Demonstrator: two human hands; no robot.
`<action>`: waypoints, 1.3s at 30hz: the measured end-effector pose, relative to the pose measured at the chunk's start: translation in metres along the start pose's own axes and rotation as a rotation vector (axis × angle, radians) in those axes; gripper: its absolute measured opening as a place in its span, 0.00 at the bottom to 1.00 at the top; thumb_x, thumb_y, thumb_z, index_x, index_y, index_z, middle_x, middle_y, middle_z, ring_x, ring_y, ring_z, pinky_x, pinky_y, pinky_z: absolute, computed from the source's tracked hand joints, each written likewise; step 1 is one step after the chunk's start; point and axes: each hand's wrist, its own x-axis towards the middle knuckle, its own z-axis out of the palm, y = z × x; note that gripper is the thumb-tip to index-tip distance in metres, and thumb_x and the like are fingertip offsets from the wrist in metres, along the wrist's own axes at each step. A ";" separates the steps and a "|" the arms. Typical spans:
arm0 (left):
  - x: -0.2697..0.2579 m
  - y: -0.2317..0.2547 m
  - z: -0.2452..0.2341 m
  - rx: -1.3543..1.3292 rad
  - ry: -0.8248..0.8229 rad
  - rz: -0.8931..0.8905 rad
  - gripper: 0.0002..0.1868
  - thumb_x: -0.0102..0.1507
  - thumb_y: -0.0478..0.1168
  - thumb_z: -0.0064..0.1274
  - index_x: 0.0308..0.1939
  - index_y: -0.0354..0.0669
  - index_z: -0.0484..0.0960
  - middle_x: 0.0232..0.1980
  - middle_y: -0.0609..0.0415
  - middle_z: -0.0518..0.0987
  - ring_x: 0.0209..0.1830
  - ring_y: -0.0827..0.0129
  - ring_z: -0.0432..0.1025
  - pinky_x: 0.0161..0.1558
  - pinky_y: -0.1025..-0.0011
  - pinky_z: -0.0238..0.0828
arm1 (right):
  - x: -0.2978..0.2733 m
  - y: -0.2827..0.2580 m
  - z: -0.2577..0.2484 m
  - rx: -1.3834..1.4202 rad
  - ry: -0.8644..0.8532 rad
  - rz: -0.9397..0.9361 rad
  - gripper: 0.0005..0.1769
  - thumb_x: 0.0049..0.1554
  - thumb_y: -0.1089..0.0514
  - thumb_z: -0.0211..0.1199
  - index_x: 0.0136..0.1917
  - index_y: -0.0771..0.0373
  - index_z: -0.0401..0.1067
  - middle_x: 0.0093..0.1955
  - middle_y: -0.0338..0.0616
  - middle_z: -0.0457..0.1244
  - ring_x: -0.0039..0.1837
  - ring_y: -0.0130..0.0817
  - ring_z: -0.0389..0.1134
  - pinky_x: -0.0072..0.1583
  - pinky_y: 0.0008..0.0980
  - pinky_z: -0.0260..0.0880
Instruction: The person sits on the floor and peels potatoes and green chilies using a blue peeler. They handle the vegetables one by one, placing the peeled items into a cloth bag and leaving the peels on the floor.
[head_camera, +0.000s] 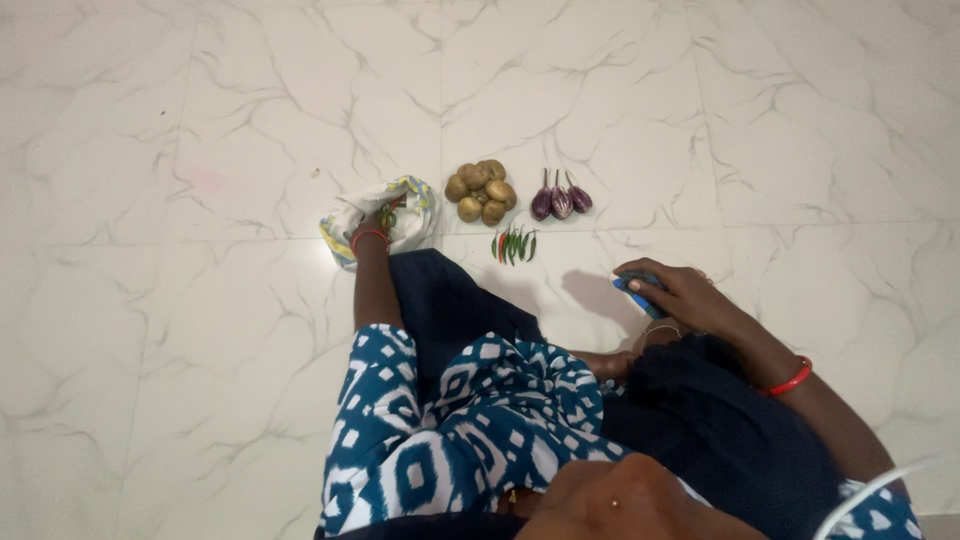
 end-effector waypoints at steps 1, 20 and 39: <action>0.002 -0.003 0.002 0.044 -0.019 0.008 0.20 0.69 0.54 0.51 0.56 0.45 0.82 0.56 0.37 0.80 0.58 0.45 0.74 0.56 0.51 0.72 | 0.000 -0.001 0.000 -0.011 -0.001 0.030 0.23 0.61 0.39 0.52 0.67 0.40 0.71 0.46 0.44 0.74 0.45 0.38 0.77 0.47 0.41 0.74; -0.014 0.020 -0.010 0.309 0.118 0.210 0.14 0.67 0.49 0.49 0.53 0.52 0.82 0.54 0.47 0.80 0.55 0.52 0.76 0.51 0.51 0.74 | 0.015 0.001 0.005 0.015 0.129 -0.079 0.30 0.58 0.62 0.60 0.72 0.42 0.65 0.48 0.44 0.74 0.47 0.35 0.77 0.45 0.36 0.74; -0.112 0.086 0.099 -0.918 0.053 0.623 0.11 0.70 0.32 0.50 0.52 0.42 0.86 0.39 0.52 0.84 0.34 0.69 0.74 0.35 0.70 0.69 | 0.131 0.004 0.036 0.809 0.002 -0.108 0.18 0.64 0.52 0.57 0.66 0.54 0.71 0.50 0.40 0.66 0.48 0.29 0.70 0.47 0.33 0.74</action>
